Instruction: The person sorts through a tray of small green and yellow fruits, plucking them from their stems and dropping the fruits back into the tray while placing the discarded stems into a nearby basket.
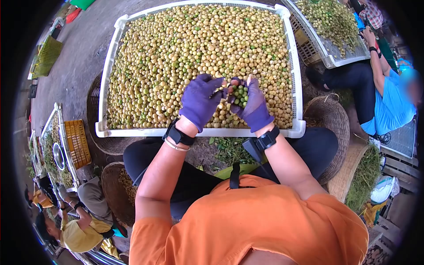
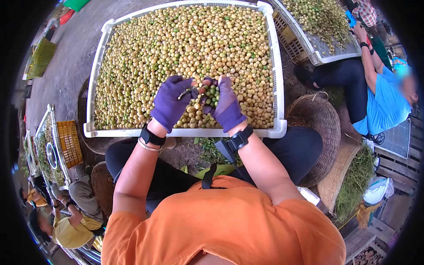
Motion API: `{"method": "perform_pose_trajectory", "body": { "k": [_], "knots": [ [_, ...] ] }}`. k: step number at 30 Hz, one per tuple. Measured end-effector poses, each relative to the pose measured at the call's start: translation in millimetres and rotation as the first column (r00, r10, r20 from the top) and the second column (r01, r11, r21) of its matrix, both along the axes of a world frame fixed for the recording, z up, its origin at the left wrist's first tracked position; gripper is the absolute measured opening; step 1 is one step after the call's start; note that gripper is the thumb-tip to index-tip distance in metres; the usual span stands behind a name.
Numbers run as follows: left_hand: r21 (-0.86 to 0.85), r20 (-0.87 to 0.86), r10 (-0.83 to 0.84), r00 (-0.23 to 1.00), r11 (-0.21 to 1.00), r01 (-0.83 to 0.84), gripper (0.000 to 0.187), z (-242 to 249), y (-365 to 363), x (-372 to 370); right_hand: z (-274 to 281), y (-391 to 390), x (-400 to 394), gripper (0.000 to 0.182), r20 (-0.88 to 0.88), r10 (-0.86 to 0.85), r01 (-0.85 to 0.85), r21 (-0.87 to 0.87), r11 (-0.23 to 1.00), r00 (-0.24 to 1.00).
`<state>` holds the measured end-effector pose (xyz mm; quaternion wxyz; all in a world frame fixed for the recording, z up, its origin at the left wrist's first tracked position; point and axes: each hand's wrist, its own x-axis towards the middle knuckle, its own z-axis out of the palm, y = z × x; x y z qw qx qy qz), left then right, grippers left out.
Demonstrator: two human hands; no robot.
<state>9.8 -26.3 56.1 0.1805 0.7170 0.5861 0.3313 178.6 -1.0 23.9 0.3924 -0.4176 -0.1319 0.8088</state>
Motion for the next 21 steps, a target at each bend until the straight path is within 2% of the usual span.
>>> {"method": "perform_pose_trajectory", "body": {
  "k": [1,5,7,10,13,15,17,18,20,21],
  "knots": [
    [0.058,-0.003,-0.036,0.999,0.998,0.036,0.032,5.1,0.7,4.4,1.1,-4.5,-2.3,0.055,0.036,0.013,-0.014,0.009,1.0,0.999],
    [0.014,-0.076,-0.114,0.991,0.993,0.115,0.028,7.9,0.1,14.8,3.8,-15.2,-7.7,0.06,0.179,0.063,-0.069,0.028,0.997,0.982],
    [-0.01,-0.077,-0.089,0.993,0.996,0.089,0.024,8.1,-1.2,16.0,4.5,-17.4,-8.6,0.063,0.245,0.076,-0.086,0.029,0.996,0.967],
    [-0.065,-0.143,-0.065,0.988,0.996,0.057,0.022,6.5,-4.0,18.8,3.0,-20.3,-11.9,0.064,0.233,0.039,-0.048,0.033,0.998,0.972],
    [-0.142,-0.214,-0.034,0.976,0.99,0.003,0.019,7.4,-6.5,23.3,1.2,-23.0,-10.2,0.063,0.225,0.073,-0.092,0.075,0.993,0.972],
    [-0.196,-0.248,-0.029,0.968,0.98,-0.021,0.015,9.6,-6.3,25.8,-0.9,-23.4,-11.1,0.058,0.221,0.078,-0.094,0.065,0.993,0.972],
    [-0.176,-0.23,-0.008,0.973,0.984,-0.033,0.012,-0.6,-5.0,24.0,-3.3,-23.6,-12.3,0.054,0.227,0.083,-0.097,0.052,0.994,0.97],
    [-0.166,-0.22,0.001,0.975,0.985,-0.039,0.011,-6.0,-4.2,23.3,-15.0,-22.4,-11.7,0.045,0.254,0.068,-0.078,0.029,0.997,0.965],
    [-0.151,-0.26,0.023,0.965,0.987,-0.064,0.01,-11.4,-3.4,23.8,-59.1,-17.1,-8.4,0.04,0.369,0.06,-0.149,0.218,0.964,0.928],
    [-0.144,-0.28,0.034,0.959,0.987,-0.077,0.01,-10.6,-3.3,24.8,-66.1,-17.5,-9.4,0.035,0.353,0.065,-0.152,0.225,0.962,0.933]
  ]
}}
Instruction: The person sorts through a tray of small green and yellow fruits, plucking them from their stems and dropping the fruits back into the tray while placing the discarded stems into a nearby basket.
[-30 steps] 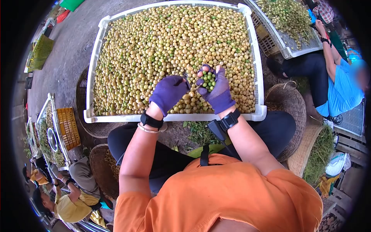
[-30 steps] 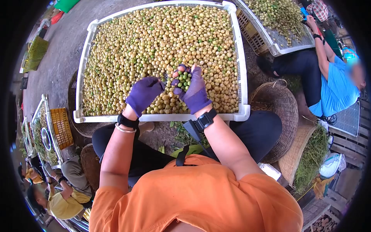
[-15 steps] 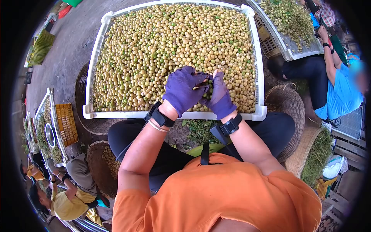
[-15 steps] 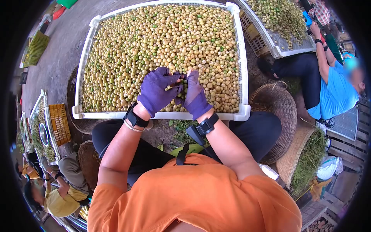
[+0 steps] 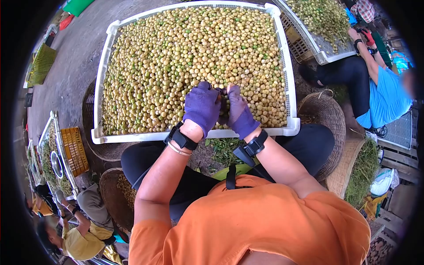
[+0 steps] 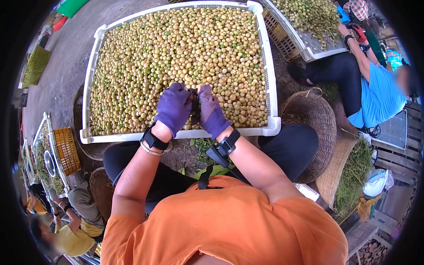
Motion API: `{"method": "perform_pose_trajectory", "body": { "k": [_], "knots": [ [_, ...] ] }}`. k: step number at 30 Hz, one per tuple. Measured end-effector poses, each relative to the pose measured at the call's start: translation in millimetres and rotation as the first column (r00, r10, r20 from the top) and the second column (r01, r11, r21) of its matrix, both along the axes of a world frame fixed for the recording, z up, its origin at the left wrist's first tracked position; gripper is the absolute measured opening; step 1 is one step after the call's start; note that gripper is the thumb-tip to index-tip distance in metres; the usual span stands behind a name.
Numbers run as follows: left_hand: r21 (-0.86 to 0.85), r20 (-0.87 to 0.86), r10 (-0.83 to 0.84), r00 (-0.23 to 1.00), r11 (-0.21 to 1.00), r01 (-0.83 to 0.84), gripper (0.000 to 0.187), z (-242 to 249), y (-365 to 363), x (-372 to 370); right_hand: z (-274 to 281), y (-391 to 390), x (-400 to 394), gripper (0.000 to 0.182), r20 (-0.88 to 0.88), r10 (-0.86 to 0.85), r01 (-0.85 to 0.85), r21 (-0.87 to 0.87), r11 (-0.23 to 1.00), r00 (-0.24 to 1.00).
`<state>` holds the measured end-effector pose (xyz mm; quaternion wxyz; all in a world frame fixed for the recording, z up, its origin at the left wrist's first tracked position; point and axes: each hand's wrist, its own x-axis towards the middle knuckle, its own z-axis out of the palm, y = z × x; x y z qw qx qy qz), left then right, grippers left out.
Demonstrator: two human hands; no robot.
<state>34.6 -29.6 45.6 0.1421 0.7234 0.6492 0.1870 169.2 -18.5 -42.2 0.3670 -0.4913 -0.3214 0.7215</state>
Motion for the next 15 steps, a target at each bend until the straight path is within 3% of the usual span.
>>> {"method": "perform_pose_trajectory", "body": {
  "k": [1,2,4,7,9,12,13,15],
  "knots": [
    [-0.047,-0.015,-0.006,1.0,0.999,0.006,0.011,3.5,-0.6,1.8,-7.2,-0.4,-0.9,0.031,-0.017,0.007,-0.007,0.004,1.0,1.0],
    [0.022,0.015,-0.001,1.0,1.0,0.001,0.011,2.9,-2.0,3.2,-14.4,-0.8,-1.8,0.027,-0.034,0.015,-0.014,0.008,1.0,0.999],
    [0.16,0.076,-0.001,0.997,0.987,-0.011,0.013,-2.6,-3.7,5.8,5.1,3.9,-14.5,0.024,-0.443,-0.189,0.049,-0.309,0.95,0.876],
    [0.189,0.442,0.034,0.896,0.973,-0.13,0.011,-21.8,-1.8,13.1,48.0,1.0,-16.5,0.02,-0.42,-0.269,0.154,-0.287,0.945,0.867],
    [0.11,0.708,0.055,0.704,0.976,-0.187,0.005,-25.3,-1.5,18.4,60.2,-1.9,-14.5,0.018,-0.41,-0.259,0.165,-0.251,0.954,0.874],
    [-0.156,0.907,0.18,0.382,0.983,-0.094,0.008,-16.7,-5.9,11.7,77.9,-4.5,-3.1,0.016,-0.384,-0.125,0.085,-0.119,0.989,0.915],
    [-0.318,0.946,0.321,0.035,0.945,-0.079,0.004,7.0,-6.2,18.7,81.8,-1.4,-2.3,0.016,-0.343,-0.157,0.099,-0.181,0.979,0.926],
    [-0.296,0.953,0.302,0.032,0.946,-0.13,0.006,-13.1,0.7,6.5,86.5,4.4,17.0,0.017,-0.433,-0.139,0.09,-0.13,0.987,0.89]
  ]
}}
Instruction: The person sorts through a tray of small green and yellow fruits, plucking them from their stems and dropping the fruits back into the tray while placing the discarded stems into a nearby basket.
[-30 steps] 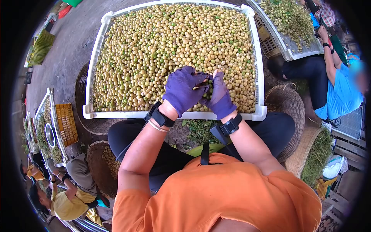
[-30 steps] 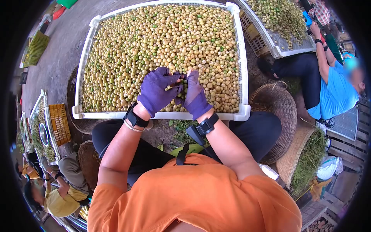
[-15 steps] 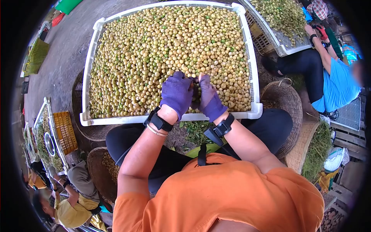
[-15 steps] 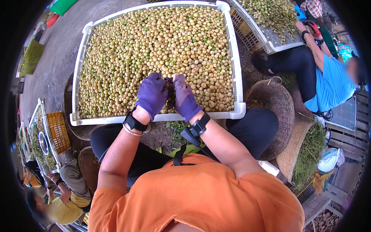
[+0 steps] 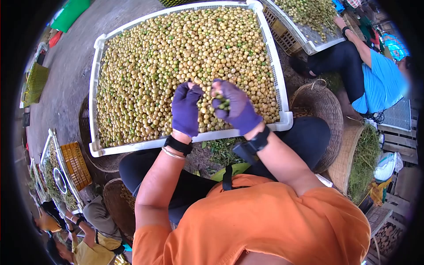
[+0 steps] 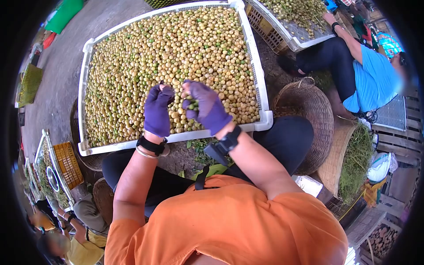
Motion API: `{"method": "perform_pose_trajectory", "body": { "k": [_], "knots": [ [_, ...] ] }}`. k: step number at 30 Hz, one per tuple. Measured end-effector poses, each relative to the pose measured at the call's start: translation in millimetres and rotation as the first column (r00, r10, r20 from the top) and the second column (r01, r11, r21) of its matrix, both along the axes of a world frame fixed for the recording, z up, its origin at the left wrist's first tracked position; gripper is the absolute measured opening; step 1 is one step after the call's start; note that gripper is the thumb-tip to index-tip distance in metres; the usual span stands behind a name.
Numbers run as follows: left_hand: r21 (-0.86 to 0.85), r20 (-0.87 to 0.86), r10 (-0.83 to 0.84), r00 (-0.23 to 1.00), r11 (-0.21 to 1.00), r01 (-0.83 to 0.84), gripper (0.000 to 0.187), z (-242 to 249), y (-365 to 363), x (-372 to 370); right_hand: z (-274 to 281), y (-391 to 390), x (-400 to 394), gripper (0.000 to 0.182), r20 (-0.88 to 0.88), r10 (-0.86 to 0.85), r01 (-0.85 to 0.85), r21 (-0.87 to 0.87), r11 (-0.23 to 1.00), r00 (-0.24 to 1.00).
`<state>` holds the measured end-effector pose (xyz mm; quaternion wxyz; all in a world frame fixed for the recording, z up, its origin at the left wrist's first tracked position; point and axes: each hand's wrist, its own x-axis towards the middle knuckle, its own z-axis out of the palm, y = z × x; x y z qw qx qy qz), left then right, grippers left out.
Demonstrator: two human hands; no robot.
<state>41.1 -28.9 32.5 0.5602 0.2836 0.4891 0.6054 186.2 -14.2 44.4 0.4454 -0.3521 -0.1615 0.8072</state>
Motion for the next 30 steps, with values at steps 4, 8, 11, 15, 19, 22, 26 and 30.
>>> {"method": "perform_pose_trajectory", "body": {
  "k": [4,8,11,15,19,22,26,30],
  "knots": [
    [0.086,-0.673,-0.013,0.739,0.992,0.096,0.014,-36.0,17.6,-25.9,82.0,14.1,97.1,0.013,0.294,-0.146,0.113,0.127,0.985,0.944],
    [-0.064,-0.927,-0.181,0.329,0.939,0.337,0.013,-33.2,22.4,-4.6,112.8,10.4,262.8,0.024,0.177,-0.369,0.267,0.425,0.865,0.912],
    [-0.117,-0.943,-0.235,0.235,0.897,0.427,0.014,-27.9,25.1,31.9,104.2,-11.9,330.0,0.022,0.662,-0.667,0.478,0.488,0.73,0.343],
    [-0.098,-0.984,-0.156,0.083,0.873,0.477,0.038,-22.5,34.4,82.8,-23.5,-48.1,462.5,0.026,0.878,-0.343,0.579,0.097,0.809,0.333],
    [-0.109,-0.994,-0.084,-0.072,0.846,0.522,0.05,-19.5,54.8,126.6,-72.4,-73.7,482.3,0.031,0.924,-0.066,0.536,-0.159,0.829,0.378],
    [-0.233,-0.967,-0.124,-0.221,0.781,0.579,0.051,-23.7,60.9,143.3,-128.4,-69.8,549.0,0.035,0.932,0.027,0.145,0.027,0.989,-0.362],
    [-0.226,-0.967,-0.08,-0.243,0.713,0.664,0.05,-44.2,47.3,135.7,-47.7,-14.0,513.1,0.04,0.967,-0.254,0.022,0.253,0.967,0.014],
    [-0.252,-0.968,-0.18,-0.177,0.638,0.727,0.041,-29.9,32.6,112.2,129.3,10.5,295.8,0.047,0.833,-0.349,-0.094,0.425,0.9,0.43]
  ]
}}
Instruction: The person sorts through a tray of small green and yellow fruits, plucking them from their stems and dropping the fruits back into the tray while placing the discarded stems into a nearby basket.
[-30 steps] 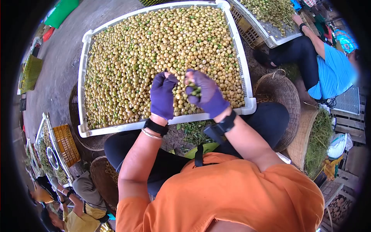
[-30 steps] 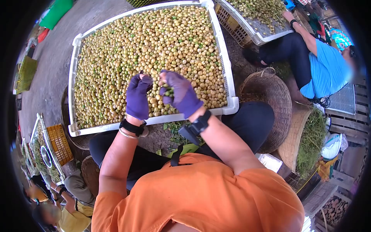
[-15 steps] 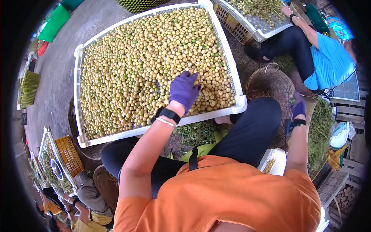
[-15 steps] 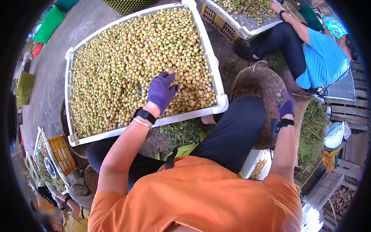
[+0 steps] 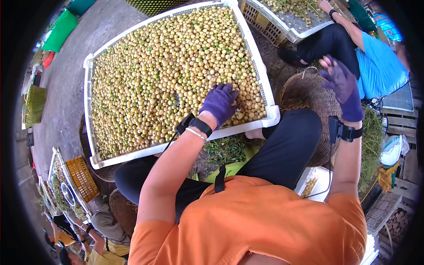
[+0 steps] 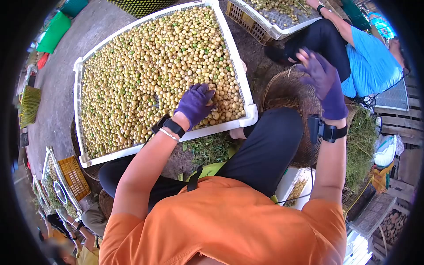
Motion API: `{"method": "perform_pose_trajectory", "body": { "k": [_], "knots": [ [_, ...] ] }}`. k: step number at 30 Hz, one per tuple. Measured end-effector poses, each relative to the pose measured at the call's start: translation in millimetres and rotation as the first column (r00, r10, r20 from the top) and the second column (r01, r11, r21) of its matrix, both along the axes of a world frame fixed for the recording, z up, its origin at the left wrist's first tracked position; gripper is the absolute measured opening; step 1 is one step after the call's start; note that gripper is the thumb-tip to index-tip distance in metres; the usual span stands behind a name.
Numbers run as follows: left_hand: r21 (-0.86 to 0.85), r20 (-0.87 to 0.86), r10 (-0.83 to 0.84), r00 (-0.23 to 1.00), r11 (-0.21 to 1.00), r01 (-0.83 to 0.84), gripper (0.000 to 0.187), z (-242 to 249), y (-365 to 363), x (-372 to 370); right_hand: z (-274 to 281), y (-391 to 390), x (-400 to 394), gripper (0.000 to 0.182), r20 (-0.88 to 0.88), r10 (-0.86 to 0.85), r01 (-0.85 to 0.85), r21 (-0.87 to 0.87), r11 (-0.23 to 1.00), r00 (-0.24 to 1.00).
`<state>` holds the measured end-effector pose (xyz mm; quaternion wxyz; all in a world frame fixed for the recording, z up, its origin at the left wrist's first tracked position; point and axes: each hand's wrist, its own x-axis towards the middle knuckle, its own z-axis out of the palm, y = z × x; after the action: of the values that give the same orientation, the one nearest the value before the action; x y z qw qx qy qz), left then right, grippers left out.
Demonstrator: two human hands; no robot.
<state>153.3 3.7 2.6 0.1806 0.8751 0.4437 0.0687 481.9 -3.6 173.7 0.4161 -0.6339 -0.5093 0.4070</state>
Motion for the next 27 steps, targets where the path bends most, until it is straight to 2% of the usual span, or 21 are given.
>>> {"method": "perform_pose_trajectory", "body": {
  "k": [1,3,4,5,6,7,9,11,12,13,15,16,17,19,20,21,22,23,24,25,27],
  "knots": [
    [0.019,-0.054,-0.032,0.998,0.999,0.034,0.04,0.3,-5.5,-2.6,13.8,2.6,-33.3,0.049,-0.106,0.105,-0.098,0.068,0.993,0.989],
    [0.057,-0.162,-0.086,0.983,0.994,0.096,0.038,0.1,-15.5,-8.0,18.3,7.7,-84.4,0.049,-0.331,0.316,-0.313,0.063,0.948,0.889],
    [0.128,-0.109,-0.064,0.992,0.989,0.078,0.034,-6.6,-21.1,-13.0,9.9,14.7,-108.2,0.048,-0.294,0.351,-0.373,-0.019,0.928,0.889],
    [0.078,-0.135,-0.039,0.99,0.996,0.05,0.033,-2.4,-23.7,-18.6,-6.5,25.1,-127.3,0.047,-0.258,0.389,-0.425,-0.103,0.899,0.884],
    [0.03,-0.163,-0.016,0.987,0.999,0.021,0.033,4.1,-24.4,-24.4,-29.2,38.2,-139.0,0.044,0.016,0.523,-0.519,-0.098,0.849,0.852],
    [-0.018,-0.19,0.004,0.982,1.0,-0.007,0.032,7.6,-23.9,-30.9,-59.7,51.2,-148.1,0.042,0.289,0.608,-0.602,-0.123,0.789,0.739],
    [-0.015,-0.112,0.023,0.993,1.0,-0.025,0.029,-4.7,-24.1,-48.1,-140.6,65.5,-168.3,0.038,0.747,0.421,-0.621,-0.014,0.783,0.514],
    [-0.069,-0.091,0.018,0.996,0.997,-0.024,0.028,-4.3,-25.7,-60.4,-167.3,60.0,-185.8,0.038,0.871,0.432,-0.66,-0.184,0.728,0.233],
    [0.031,-0.047,0.039,0.998,0.999,-0.037,0.025,7.0,-30.8,-64.9,-158.8,48.4,-198.2,0.037,0.882,0.458,-0.652,-0.285,0.703,0.108],
    [-0.016,-0.102,0.069,0.992,0.997,-0.071,0.024,18.2,-26.8,-66.8,-169.9,37.4,-204.4,0.039,0.918,0.39,-0.674,-0.243,0.698,0.073],
    [-0.109,-0.213,0.109,0.971,0.985,-0.135,0.022,32.9,-18.2,-67.3,-186.3,15.6,-208.8,0.039,0.975,0.217,-0.787,-0.091,0.611,0.055],
    [-0.049,-0.185,0.136,0.973,0.988,-0.147,0.022,32.2,-13.8,-73.4,-168.5,5.2,-210.5,0.038,0.93,0.368,-0.789,-0.235,0.568,-0.013],
    [-0.065,-0.186,0.201,0.962,0.974,-0.216,0.022,29.1,-5.9,-74.3,-148.7,-0.1,-209.9,0.037,0.859,0.506,-0.78,-0.37,0.504,-0.08],
    [-0.008,0.024,0.335,0.942,0.942,-0.335,0.023,25.5,5.9,-78.1,-130.2,7.6,-193.4,0.029,0.694,0.719,-0.819,-0.427,0.384,-0.025],
    [-0.109,-0.015,0.382,0.924,0.918,-0.381,0.024,29.9,12.0,-78.0,-138.1,24.1,-176.3,0.027,0.555,0.825,-0.859,-0.366,0.359,0.108],
    [-0.172,-0.022,0.419,0.908,0.893,-0.416,0.024,32.5,19.3,-77.7,-144.0,31.4,-164.5,0.023,0.546,0.778,-0.845,-0.217,0.489,0.31],
    [-0.166,-0.052,0.429,0.902,0.887,-0.432,0.025,25.2,29.3,-79.6,-139.6,38.1,-158.4,0.022,0.502,0.709,-0.799,-0.057,0.598,0.495],
    [-0.157,-0.082,0.438,0.895,0.881,-0.446,0.027,17.4,37.8,-80.9,-134.3,57.3,-154.4,0.021,0.666,0.648,-0.757,-0.188,0.625,0.37],
    [-0.127,0.004,0.522,0.853,0.846,-0.517,0.027,10.9,40.9,-78.5,-140.0,66.2,-152.3,0.019,0.757,0.551,-0.714,-0.165,0.68,0.35],
    [-0.119,0.054,0.525,0.85,0.848,-0.516,0.027,7.0,44.8,-73.5,-145.8,73.4,-150.7,0.017,0.837,0.442,-0.669,-0.128,0.732,0.323],
    [-0.103,0.158,0.522,0.838,0.853,-0.512,0.028,0.7,52.7,-57.8,-159.2,86.3,-153.5,0.015,0.87,0.455,-0.709,-0.199,0.677,0.19]
  ]
}}
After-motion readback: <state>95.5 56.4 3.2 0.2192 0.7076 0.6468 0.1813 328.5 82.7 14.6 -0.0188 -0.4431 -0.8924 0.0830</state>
